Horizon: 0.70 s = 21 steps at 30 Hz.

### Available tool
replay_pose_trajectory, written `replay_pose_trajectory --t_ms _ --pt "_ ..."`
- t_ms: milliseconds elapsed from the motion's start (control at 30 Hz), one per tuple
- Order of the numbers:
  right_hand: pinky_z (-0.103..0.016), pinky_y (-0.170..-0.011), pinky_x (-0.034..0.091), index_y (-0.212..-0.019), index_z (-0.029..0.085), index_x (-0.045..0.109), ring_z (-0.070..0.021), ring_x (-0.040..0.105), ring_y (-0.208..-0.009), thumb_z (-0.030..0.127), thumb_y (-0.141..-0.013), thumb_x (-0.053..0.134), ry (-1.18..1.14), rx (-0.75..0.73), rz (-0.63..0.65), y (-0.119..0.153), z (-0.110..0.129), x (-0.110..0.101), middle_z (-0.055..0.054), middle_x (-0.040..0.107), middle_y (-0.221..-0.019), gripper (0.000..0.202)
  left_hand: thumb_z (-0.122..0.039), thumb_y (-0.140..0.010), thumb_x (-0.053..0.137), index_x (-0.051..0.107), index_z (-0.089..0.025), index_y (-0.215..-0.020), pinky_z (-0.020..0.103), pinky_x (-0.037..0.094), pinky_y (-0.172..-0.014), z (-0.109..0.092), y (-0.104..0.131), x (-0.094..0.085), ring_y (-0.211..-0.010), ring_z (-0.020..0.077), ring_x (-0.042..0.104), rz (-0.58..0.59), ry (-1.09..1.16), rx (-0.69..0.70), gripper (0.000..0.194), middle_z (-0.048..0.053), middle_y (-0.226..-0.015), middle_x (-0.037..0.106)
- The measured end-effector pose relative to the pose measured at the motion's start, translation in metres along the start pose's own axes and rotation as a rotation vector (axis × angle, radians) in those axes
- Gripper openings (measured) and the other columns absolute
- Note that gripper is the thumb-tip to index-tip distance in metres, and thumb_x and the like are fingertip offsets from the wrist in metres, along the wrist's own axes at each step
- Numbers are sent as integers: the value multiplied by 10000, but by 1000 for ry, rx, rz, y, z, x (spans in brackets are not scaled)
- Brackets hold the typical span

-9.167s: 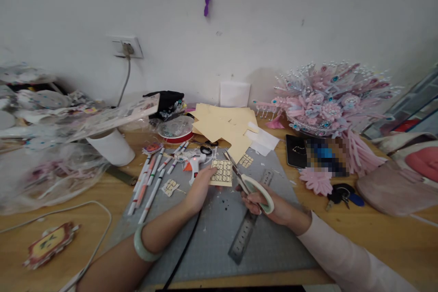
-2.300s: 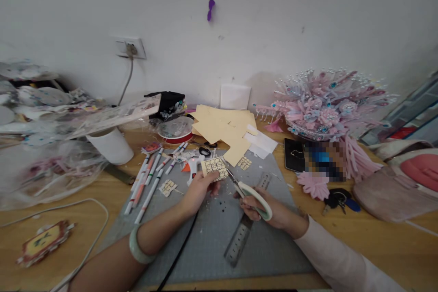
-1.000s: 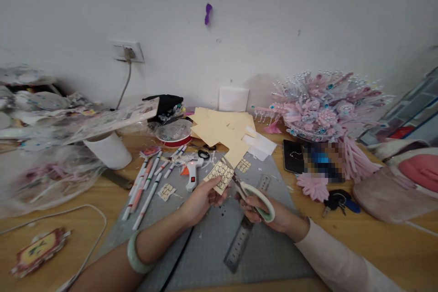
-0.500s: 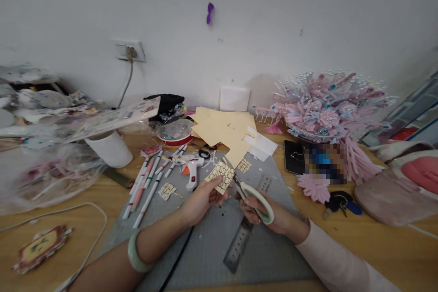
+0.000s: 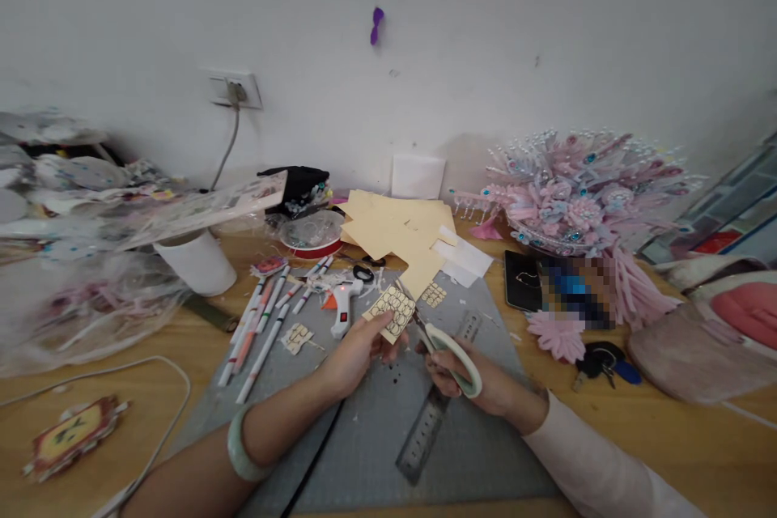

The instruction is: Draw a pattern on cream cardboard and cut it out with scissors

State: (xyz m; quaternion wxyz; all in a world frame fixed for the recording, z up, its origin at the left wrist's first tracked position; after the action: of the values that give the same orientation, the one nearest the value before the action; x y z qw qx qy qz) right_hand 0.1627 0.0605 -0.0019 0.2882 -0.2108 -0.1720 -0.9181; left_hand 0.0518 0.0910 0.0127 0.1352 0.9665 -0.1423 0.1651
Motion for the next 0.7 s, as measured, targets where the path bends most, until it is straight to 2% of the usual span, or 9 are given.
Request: replay_pose_trajectory --t_ms 200,400,700 --pt "-190 -398 161 -925 138 577 -9 310 -393 436 -695 706 14 9 4 1 2 1 87 372 -555 398 -449 -682 618 518 -165 -708 219 326 -477 -3 -2 -6 -517 114 453 -95 -18 19 301 -16 -591 542" --pt "-201 -395 147 -898 131 603 -18 283 -386 429 -705 688 3 -6 22 1 4 2 85 381 -517 366 -433 -669 624 465 -189 -613 228 232 -432 -4 -4 -11 -430 95 324 -145 -77 48 297 -47 -480 437" --pt "-198 -401 158 -934 147 580 -18 292 -397 435 -716 686 4 -4 38 1 0 2 84 379 -545 376 -446 -696 608 498 -185 -576 235 241 -444 -4 -5 -14 -440 108 345 -151 -153 88 307 -20 -490 470"
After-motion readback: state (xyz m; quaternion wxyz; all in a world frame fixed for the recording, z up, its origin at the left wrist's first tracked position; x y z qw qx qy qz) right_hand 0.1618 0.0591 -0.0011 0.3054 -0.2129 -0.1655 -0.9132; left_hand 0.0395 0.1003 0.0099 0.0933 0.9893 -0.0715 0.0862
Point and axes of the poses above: each hand's wrist, its own y-axis away from the middle knuckle, its own x-axis out of the palm, z = x × y, the point moved 8 cm from there along -y, towards the middle knuckle
